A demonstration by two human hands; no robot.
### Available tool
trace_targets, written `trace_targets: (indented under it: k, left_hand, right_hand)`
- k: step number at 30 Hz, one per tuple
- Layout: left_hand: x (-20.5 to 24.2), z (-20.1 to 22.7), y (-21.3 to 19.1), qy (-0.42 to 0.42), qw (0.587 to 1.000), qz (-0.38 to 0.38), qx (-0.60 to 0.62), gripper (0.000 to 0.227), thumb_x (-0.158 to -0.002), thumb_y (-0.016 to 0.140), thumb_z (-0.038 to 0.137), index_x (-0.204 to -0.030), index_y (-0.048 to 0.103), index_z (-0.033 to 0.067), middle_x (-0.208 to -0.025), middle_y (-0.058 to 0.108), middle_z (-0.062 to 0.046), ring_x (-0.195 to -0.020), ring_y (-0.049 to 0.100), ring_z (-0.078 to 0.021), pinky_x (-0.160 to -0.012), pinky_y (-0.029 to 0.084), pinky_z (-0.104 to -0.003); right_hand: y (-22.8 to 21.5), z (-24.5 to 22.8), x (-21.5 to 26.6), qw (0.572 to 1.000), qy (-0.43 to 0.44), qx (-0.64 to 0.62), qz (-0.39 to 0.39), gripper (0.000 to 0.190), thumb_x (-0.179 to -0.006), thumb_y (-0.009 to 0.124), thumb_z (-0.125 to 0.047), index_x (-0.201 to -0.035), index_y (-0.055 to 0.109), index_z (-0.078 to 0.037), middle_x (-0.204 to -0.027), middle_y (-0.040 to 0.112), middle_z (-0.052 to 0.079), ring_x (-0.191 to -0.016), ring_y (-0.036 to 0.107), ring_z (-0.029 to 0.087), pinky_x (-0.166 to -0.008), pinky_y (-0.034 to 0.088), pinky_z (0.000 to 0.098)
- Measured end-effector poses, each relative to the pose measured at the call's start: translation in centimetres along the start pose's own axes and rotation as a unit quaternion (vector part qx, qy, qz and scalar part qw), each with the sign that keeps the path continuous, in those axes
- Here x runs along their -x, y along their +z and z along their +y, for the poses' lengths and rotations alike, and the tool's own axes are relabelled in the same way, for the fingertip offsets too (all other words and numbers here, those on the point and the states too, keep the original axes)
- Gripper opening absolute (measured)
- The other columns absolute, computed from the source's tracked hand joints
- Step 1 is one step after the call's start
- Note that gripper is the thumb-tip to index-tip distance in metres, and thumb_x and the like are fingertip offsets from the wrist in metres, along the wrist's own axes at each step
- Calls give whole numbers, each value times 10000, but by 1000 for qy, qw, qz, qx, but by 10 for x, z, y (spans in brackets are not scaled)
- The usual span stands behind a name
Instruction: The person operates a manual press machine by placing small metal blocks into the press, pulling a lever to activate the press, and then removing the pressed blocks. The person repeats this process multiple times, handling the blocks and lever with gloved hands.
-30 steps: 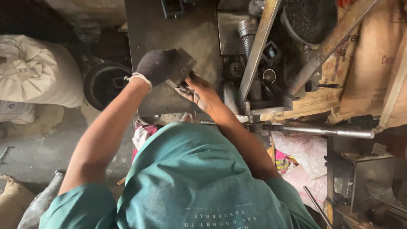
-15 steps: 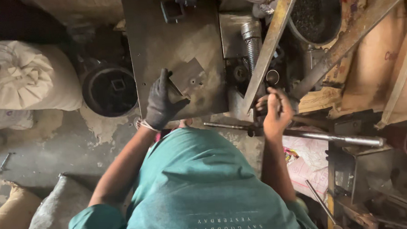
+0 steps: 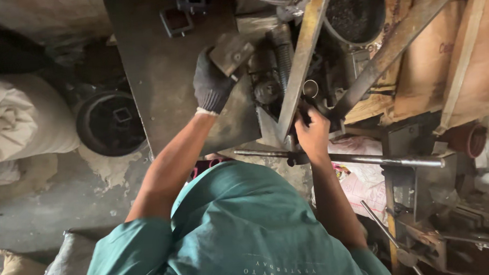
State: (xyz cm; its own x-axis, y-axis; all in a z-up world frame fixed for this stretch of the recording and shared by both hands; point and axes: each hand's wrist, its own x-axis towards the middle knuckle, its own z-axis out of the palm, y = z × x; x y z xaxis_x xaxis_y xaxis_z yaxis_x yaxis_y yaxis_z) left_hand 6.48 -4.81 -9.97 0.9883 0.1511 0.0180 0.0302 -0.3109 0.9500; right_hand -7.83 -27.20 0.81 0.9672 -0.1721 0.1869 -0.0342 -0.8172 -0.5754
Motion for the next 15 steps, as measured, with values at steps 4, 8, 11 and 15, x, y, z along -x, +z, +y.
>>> trace_targets:
  k: [4,8,11,15]
  left_hand:
    - [-29,3,40,36,999,25,-16,804,-715,926,380,-1359,558,71,-1299,660,-190,-1206,634,-388,-1009,532,-447]
    - [-69,-4,57,131,988,34,-75,975,-690,964,444,-1386,479,-36,-1276,613,-264,-1173,600,-444,-988,514,-489]
    - [-99,-4,56,163,985,-37,-51,1047,-625,989,510,-1345,477,-51,-1203,643,-275,-1092,618,-469,-908,520,-504]
    - [-127,3,55,154,976,-123,-88,782,-777,901,526,-1264,542,31,-1153,693,-244,-1045,665,-455,-864,548,-507]
  right_hand:
    - [-10,15,-20,985,91,-139,-45,168,-989,660,-36,-1126,728,33,-989,775,103,-890,703,127,-815,556,266]
    - [-12,41,-67,970,78,-228,-21,186,-1026,580,-11,-1146,705,57,-1045,747,101,-914,683,134,-839,555,265]
    - [-2,66,-119,975,54,-214,-1,209,-1067,645,-69,-1241,674,44,-1090,751,124,-983,707,155,-883,572,267]
    - [47,96,-188,952,-4,-307,-10,307,-1035,650,-135,-1292,633,33,-1188,730,51,-1088,694,127,-956,554,253]
